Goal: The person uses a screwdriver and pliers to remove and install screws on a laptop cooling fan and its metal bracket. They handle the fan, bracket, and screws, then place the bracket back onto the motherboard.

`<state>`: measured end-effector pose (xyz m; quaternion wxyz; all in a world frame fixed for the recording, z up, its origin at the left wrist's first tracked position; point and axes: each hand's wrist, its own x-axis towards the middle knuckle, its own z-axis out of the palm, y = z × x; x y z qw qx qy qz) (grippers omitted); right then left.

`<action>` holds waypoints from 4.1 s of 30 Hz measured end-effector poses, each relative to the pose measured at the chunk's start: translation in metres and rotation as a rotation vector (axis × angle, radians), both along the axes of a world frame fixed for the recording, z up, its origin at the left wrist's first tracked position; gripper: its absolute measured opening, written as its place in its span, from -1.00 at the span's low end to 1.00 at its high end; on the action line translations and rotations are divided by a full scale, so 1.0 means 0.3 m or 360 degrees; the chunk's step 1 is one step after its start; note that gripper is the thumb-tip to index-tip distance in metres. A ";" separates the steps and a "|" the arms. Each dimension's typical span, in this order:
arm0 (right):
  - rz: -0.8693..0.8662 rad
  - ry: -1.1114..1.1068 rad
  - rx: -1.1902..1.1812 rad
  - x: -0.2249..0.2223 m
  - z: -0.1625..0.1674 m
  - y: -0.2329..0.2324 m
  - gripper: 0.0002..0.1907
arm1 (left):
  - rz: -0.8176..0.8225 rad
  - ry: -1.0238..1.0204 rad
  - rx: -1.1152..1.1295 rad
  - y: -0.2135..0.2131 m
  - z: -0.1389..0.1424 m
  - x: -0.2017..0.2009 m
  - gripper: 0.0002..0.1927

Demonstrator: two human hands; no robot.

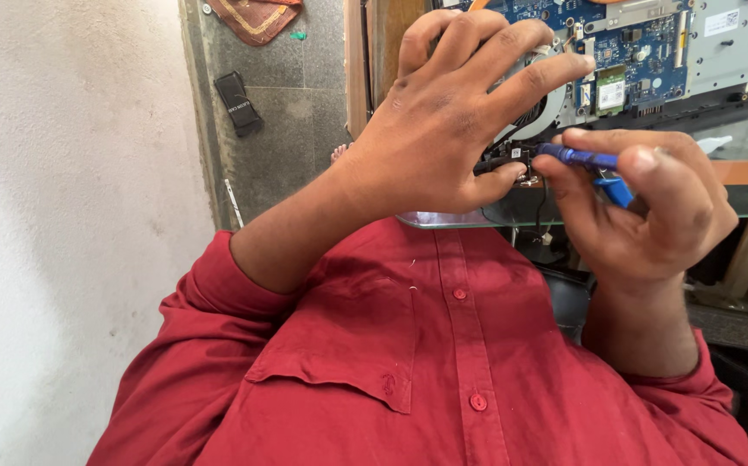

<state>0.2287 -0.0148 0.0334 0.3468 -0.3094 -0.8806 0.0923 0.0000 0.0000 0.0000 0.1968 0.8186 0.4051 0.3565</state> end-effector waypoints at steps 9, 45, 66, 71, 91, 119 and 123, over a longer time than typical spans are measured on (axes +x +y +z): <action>-0.0082 0.0106 -0.0165 0.031 0.020 -0.021 -0.36 | 0.0007 -0.0012 -0.0001 -0.001 0.002 -0.001 -0.13; -0.0174 0.0044 -0.0119 -0.020 0.080 -0.009 -0.71 | 0.0024 -0.0024 -0.0010 -0.007 -0.005 -0.004 -0.14; -0.0158 0.0065 -0.0177 -0.035 0.108 -0.005 -0.74 | -0.0022 0.0026 -0.0048 0.004 -0.020 -0.010 -0.44; -0.0155 0.0058 -0.0190 -0.042 0.111 -0.012 -0.74 | -0.0029 0.0050 -0.0072 0.002 -0.018 -0.013 -0.45; -0.0232 -0.0044 -0.0141 -0.051 0.119 -0.018 -0.73 | -0.0047 0.0017 -0.0116 0.015 -0.015 -0.010 -0.45; -0.0234 0.0190 -0.0380 -0.048 0.085 -0.028 -0.78 | -0.0090 -0.0044 -0.0183 0.014 -0.050 -0.013 -0.49; -0.0213 0.0095 -0.0274 -0.038 0.082 -0.020 -0.80 | -0.0056 0.0004 -0.0173 0.013 -0.049 -0.007 -0.52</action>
